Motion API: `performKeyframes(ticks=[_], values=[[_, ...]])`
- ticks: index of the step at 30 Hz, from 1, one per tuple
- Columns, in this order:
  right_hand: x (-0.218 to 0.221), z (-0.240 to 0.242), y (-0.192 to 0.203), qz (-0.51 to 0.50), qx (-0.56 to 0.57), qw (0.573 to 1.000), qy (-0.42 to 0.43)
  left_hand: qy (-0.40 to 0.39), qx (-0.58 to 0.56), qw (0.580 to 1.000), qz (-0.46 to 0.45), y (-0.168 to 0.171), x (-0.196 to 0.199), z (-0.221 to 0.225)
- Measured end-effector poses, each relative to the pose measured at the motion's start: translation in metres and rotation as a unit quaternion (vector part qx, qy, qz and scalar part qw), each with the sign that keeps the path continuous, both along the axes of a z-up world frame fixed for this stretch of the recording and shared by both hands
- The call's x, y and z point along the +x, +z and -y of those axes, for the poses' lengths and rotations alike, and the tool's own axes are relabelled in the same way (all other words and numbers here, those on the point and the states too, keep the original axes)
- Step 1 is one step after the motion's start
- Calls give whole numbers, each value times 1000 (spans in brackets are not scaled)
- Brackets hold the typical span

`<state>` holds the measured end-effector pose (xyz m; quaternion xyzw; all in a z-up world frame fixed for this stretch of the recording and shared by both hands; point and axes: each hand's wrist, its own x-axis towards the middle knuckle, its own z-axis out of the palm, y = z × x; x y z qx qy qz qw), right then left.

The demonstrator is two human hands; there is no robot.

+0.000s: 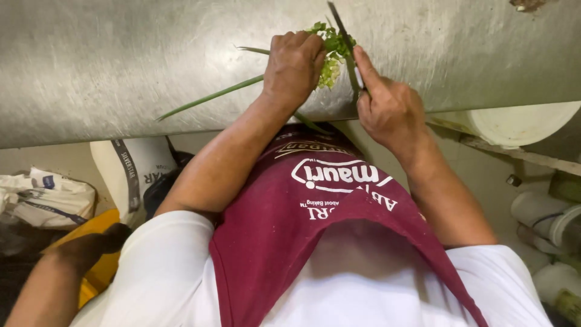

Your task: Trimming roots and finely chopping green onions on a metal prep table

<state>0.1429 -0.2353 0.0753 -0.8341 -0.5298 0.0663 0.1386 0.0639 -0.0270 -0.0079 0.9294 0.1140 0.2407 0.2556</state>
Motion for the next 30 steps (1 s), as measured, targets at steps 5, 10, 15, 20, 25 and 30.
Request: performKeyframes(ticks=[5, 10, 15, 20, 25, 30], values=[[6, 9, -9, 43, 45, 996, 64, 31, 23, 999, -28, -3, -1, 10], [14, 6, 11, 2, -53, 995, 80, 77, 9, 995, -58, 7, 0, 23], [29, 52, 3, 64, -10, 989, 131, 126, -14, 990, -68, 6, 2, 28], [26, -10, 37, -168, -330, 928, -39, 139, -22, 988, -61, 9, 2, 33], [23, 19, 58, -263, -175, 948, 36, 153, -25, 986, -64, 5, 3, 33], [36, 51, 9, 129, 70, 965, 216, 159, -44, 984, -73, 6, -2, 36]])
